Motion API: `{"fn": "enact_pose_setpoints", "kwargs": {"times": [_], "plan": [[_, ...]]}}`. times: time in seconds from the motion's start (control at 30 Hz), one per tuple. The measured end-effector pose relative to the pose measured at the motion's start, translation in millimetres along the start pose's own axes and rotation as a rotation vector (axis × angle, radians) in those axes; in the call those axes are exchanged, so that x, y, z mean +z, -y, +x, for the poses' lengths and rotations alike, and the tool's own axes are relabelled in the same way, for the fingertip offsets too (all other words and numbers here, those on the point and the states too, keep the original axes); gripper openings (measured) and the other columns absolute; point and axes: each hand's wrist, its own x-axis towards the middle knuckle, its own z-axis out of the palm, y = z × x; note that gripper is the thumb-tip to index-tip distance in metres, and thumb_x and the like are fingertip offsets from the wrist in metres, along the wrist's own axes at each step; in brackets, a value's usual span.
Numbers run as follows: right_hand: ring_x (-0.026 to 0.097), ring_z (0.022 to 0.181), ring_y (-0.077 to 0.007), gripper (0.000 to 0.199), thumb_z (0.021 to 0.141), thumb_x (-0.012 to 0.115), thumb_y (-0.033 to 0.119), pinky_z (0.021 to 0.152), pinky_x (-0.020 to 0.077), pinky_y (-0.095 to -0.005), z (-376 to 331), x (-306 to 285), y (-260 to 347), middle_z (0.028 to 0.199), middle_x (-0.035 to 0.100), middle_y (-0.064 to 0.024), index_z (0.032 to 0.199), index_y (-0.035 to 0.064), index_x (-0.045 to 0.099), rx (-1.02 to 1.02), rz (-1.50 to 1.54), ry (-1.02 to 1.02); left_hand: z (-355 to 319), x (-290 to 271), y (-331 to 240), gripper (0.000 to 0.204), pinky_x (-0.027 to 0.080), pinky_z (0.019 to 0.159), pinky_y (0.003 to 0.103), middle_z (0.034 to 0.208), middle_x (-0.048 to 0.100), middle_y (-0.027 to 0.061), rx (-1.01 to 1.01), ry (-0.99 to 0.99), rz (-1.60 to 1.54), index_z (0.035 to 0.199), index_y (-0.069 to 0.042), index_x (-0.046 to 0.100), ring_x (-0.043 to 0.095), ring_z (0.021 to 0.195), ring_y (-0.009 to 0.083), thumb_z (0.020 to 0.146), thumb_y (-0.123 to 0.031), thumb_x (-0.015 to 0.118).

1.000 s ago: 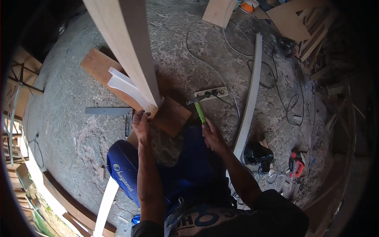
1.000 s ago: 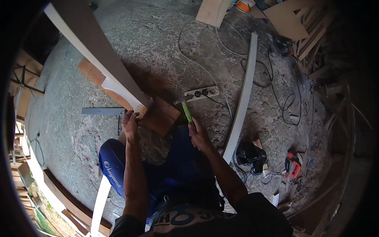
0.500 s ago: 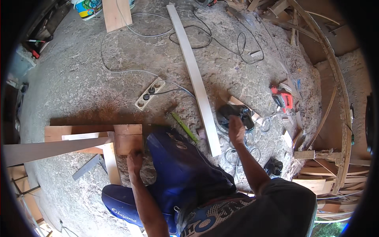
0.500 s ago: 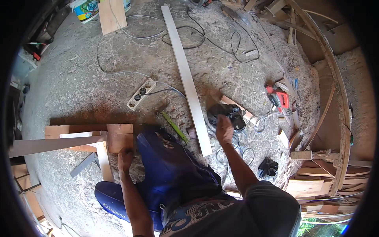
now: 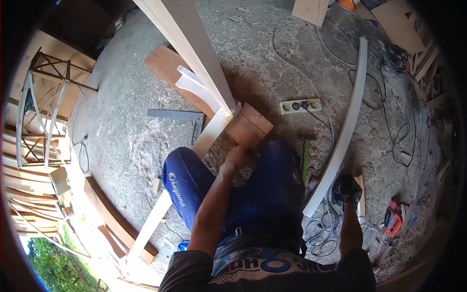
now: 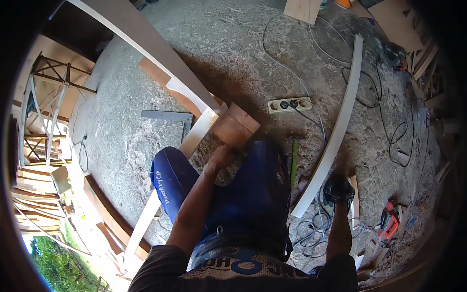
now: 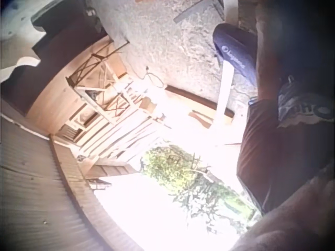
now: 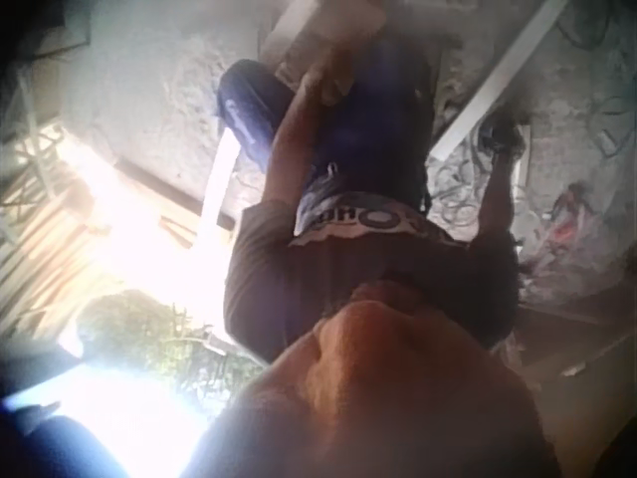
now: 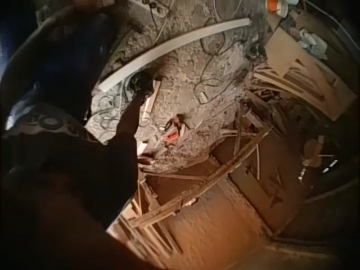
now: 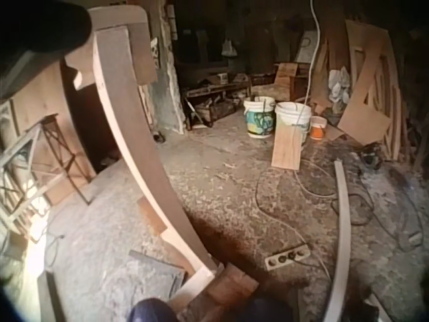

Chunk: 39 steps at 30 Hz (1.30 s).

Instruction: The person assembles a wooden frame by joining white-painted wooden pieces. They use a hammer to drive nails into the joints and a square ruler to ensure alignment. The person works on the floor, handling the wood pieces and tools to construct the frame.

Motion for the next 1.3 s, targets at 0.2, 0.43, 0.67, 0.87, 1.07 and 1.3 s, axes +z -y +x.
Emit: {"fn": "enact_pose_setpoints", "kwargs": {"times": [0.2, 0.43, 0.67, 0.87, 1.07, 1.3], "plan": [[0.058, 0.106, -0.0284, 0.053, 0.098, 0.057, 0.044, 0.098, 0.0478, -0.0383, -25, -13, 24, 0.118, 0.062, -0.0156, 0.133, 0.0043, 0.056, 0.121, 0.460, -0.130, -8, 7, -5, 0.042, 0.054, 0.087, 0.050, 0.108, 0.072, 0.0207, 0.082, 0.027, -0.041, 0.118, -0.011, 0.068, 0.067, 0.104, 0.0410, 0.084, -0.036, 0.070], [0.064, 0.097, -0.0344, 0.038, 0.097, 0.057, 0.030, 0.088, 0.0531, -0.0452, -18, -10, -19, 0.104, 0.066, -0.0213, 0.118, -0.0006, 0.063, -0.380, -0.070, -0.379, -8, 8, -19, 0.035, 0.055, 0.088, 0.050, 0.104, 0.072, 0.0205, 0.097, 0.041, 0.111, 0.116, -0.010, 0.069, 0.068, 0.101, 0.0412, 0.084, -0.023, 0.065], [0.068, 0.083, -0.0372, 0.047, 0.084, 0.069, 0.046, 0.074, 0.0547, -0.0489, -24, -61, 0, 0.102, 0.069, -0.0204, 0.106, 0.0044, 0.071, 0.034, -0.646, -0.039, -27, -4, -48, 0.028, 0.055, 0.086, 0.048, 0.104, 0.073, 0.0168, 0.068, -0.102, 0.143, 0.110, -0.009, 0.071, 0.069, 0.101, 0.0393, 0.093, -0.029, 0.060], [0.058, 0.063, -0.0223, 0.029, 0.097, 0.059, 0.031, 0.057, 0.0467, -0.0397, -119, -109, 218, 0.077, 0.059, -0.0076, 0.080, 0.0072, 0.062, -0.646, 0.162, -0.586, -45, -2, -135, 0.020, 0.054, 0.080, 0.032, 0.095, 0.072, 0.0116, 0.526, -0.240, -0.591, 0.112, -0.003, 0.071, 0.070, 0.089, 0.0167, 0.093, -0.007, 0.067], [0.045, 0.054, -0.0070, 0.025, 0.104, 0.054, 0.030, 0.046, 0.0338, -0.0243, -162, -77, 470, 0.071, 0.047, 0.0016, 0.090, 0.0093, 0.056, -0.175, 1.108, 0.366, -67, 17, -183, 0.016, 0.054, 0.074, 0.029, 0.091, 0.070, 0.0057, 0.545, -0.091, -1.121, 0.111, -0.001, 0.070, 0.067, 0.083, 0.0143, 0.098, -0.009, 0.066], [0.046, 0.054, -0.0057, 0.028, 0.104, 0.057, 0.036, 0.047, 0.0352, -0.0228, -139, -37, 542, 0.073, 0.049, 0.0021, 0.099, 0.0095, 0.060, -0.304, 1.018, 0.766, -60, -19, -131, 0.009, 0.053, 0.074, 0.026, 0.092, 0.068, 0.0018, 0.524, -0.269, -1.365, 0.105, -0.002, 0.067, 0.063, 0.083, 0.0097, 0.101, -0.010, 0.064]]}}
